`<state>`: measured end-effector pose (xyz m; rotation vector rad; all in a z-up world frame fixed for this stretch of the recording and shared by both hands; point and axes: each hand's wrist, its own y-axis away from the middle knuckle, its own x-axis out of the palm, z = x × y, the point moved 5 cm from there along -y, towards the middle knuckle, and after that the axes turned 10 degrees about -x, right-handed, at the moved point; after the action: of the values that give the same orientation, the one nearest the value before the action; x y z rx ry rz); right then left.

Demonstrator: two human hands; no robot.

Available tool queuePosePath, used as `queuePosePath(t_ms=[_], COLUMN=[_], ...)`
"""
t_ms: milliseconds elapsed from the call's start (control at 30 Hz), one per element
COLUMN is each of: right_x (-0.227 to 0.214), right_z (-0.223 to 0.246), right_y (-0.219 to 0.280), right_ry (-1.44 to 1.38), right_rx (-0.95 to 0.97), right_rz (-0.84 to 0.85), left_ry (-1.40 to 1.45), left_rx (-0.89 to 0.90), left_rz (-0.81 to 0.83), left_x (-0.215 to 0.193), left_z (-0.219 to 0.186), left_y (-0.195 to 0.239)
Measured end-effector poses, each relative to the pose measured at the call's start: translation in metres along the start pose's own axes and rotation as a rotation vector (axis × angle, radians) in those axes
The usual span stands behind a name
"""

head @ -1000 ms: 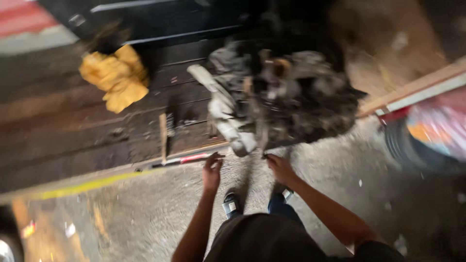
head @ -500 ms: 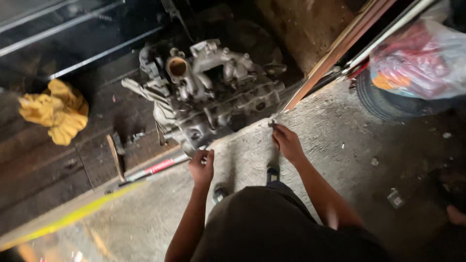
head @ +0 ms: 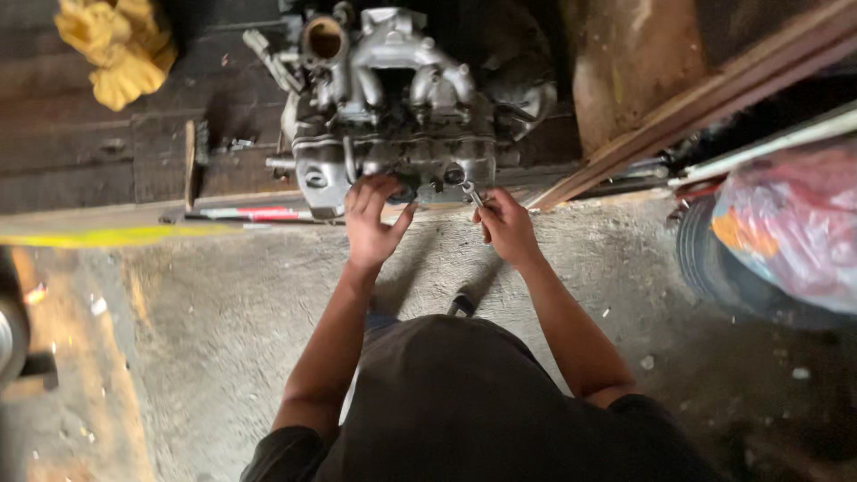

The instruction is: The person uses a socket wrench to loosen and remove bolts from a car engine block resting on a wooden workbench. The person repeatedly positions the wrench, turns it, and removes bolts one at a time.

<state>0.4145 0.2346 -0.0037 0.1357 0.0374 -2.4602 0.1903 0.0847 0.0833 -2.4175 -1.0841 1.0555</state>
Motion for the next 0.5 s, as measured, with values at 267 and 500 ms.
queuePosePath(t_ms=[267,500], right_x=[-0.003,0.001], right_z=[0.028,0.05], right_y=[-0.008,-0.01], right_ry=[0.422,0.581], right_rx=[-0.157,-0.183], right_rz=[-0.06,-0.102], left_ry=[-0.151,-0.209], left_rx=[0.064,0.034], left_rz=[0.166,0.395], left_x=[0.02,0.04], left_z=[0.002,0.023], left_y=[-0.024,-0.039])
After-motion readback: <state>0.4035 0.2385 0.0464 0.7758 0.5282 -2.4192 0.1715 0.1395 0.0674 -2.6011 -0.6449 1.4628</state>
